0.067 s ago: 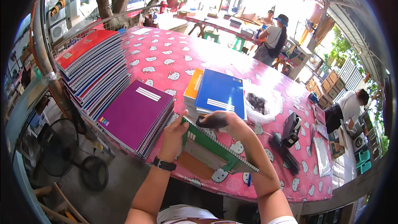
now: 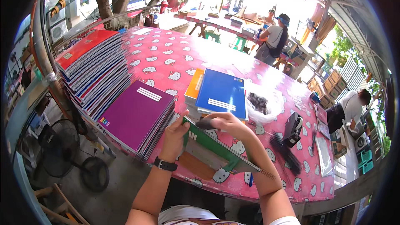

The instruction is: The person trims the spiral binding of notebooks using blue shears, then stacks them one at a time on a pile to the side.

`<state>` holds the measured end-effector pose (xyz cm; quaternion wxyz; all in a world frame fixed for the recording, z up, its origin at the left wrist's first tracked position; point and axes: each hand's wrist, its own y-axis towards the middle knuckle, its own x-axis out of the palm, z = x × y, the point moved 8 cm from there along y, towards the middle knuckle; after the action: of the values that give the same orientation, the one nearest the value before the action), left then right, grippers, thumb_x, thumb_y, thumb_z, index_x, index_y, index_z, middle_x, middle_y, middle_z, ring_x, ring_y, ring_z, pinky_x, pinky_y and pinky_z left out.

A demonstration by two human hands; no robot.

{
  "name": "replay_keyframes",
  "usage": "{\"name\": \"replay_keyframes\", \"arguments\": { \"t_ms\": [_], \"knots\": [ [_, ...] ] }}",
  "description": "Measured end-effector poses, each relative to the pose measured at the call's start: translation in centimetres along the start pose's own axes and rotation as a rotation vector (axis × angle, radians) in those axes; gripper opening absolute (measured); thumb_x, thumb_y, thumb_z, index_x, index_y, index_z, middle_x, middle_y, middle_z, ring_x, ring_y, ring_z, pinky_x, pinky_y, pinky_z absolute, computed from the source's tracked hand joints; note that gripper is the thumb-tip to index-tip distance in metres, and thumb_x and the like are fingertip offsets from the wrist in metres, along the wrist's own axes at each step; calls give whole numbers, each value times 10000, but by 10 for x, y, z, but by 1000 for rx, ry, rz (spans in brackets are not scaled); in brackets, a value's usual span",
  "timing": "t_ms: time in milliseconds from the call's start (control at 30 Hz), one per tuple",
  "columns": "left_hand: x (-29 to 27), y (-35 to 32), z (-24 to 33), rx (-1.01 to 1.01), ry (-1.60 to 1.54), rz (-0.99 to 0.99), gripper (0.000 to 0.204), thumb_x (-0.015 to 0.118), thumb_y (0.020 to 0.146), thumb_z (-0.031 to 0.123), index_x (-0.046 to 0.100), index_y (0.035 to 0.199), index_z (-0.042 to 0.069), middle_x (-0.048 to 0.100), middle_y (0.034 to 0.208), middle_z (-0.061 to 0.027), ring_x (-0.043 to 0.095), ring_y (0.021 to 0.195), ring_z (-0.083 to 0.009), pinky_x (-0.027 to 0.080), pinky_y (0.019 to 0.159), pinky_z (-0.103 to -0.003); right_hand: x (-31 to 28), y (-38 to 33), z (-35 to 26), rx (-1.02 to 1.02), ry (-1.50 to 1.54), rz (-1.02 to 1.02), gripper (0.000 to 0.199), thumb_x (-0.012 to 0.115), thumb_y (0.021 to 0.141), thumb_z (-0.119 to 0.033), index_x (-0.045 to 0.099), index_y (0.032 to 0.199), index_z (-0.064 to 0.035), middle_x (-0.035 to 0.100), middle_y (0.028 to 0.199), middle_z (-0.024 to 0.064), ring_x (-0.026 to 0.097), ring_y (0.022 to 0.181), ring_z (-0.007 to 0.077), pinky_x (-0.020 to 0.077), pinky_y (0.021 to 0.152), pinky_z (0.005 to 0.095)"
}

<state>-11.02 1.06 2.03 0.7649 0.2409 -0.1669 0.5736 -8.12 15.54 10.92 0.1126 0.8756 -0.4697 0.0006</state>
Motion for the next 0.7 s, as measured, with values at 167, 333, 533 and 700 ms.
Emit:
{"name": "replay_keyframes", "arguments": {
  "t_ms": [167,333,533,700],
  "knots": [
    [1,-3,5,62,-12,-9,418,573,859,39,517,1273,36,548,993,15,473,897,-64,377,835,-222,-8,7,2,133,-338,124,442,546,898,-381,604,1098,9,614,913,30,541,838,98,443,722,246],
    [1,0,-2,-14,5,-77,486,619,809,7,505,1279,47,577,1022,1,503,954,-74,411,840,-234,-27,-14,2,138,-572,288,634,400,893,-583,612,1108,-26,613,1007,48,545,852,98,436,702,226],
    [-16,-11,-36,18,365,-240,463,771,669,39,562,1082,39,601,998,-17,531,946,-70,458,785,-248,-102,-181,-19,-152,-1144,1197,567,600,809,-511,606,1073,-10,625,1042,105,565,858,204,446,809,339],
    [6,-53,-54,1,403,-47,420,804,643,74,542,969,42,593,925,-30,550,860,-104,463,751,-277,-119,-331,75,680,-1394,1297,654,692,694,-532,577,1143,-70,449,1290,240,413,1153,400,361,951,476]
  ]
}}
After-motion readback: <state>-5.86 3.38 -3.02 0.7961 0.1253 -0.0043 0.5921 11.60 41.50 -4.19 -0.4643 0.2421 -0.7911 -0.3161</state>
